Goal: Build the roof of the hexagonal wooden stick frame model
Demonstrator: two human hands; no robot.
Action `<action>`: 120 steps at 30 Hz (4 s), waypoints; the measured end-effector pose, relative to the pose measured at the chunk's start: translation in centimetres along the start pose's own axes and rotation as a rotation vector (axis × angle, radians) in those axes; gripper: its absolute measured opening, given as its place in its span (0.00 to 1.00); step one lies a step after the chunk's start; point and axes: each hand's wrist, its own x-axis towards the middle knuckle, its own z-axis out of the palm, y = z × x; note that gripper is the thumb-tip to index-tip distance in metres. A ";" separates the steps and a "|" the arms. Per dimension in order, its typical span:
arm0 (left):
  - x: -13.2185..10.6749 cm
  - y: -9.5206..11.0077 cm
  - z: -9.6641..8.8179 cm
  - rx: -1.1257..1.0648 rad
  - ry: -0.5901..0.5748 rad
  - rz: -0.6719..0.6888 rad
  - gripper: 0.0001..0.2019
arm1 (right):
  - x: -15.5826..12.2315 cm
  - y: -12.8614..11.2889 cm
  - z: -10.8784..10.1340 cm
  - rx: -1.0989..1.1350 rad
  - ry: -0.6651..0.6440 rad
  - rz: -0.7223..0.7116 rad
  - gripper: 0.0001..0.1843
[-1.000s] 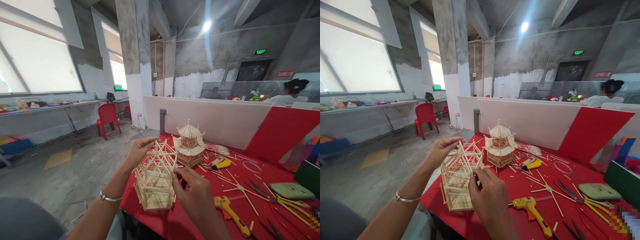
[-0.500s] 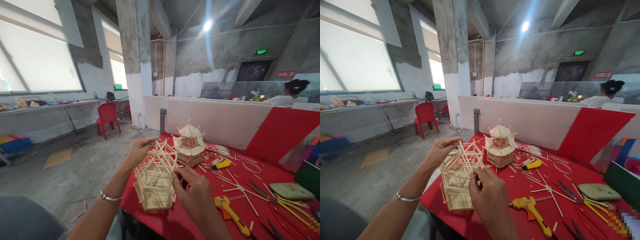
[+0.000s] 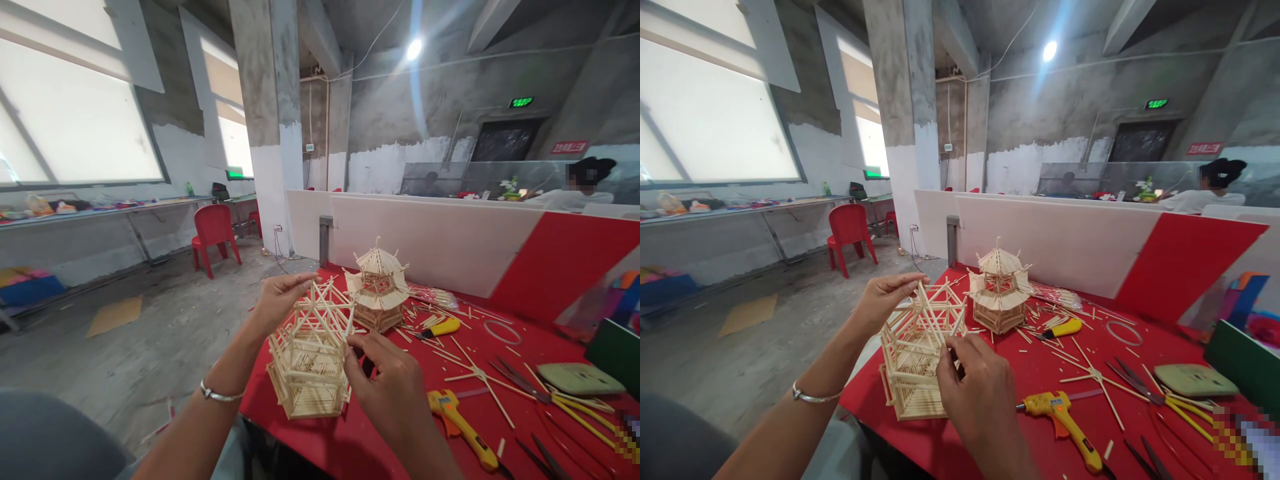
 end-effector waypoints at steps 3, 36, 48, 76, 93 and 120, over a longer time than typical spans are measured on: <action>0.0 0.1 0.1 0.000 0.007 0.005 0.12 | 0.0 -0.1 0.0 -0.012 0.008 -0.003 0.10; 0.0 0.2 0.1 -0.002 0.005 -0.006 0.11 | 0.1 0.0 -0.1 -0.002 -0.009 -0.012 0.10; 0.0 0.2 0.0 -0.006 0.011 -0.008 0.12 | 0.1 -0.1 -0.1 -0.002 -0.011 -0.012 0.10; 0.0 0.1 0.0 -0.002 0.027 -0.022 0.14 | -0.2 -0.2 -0.4 -0.018 -0.029 -0.041 0.14; -0.1 0.1 0.0 0.004 0.020 -0.037 0.14 | -0.3 -0.3 -0.4 -0.022 -0.029 -0.038 0.14; -4.2 8.7 1.3 0.783 -0.242 0.810 0.12 | -0.3 -0.5 -2.7 0.076 -0.125 -0.108 0.15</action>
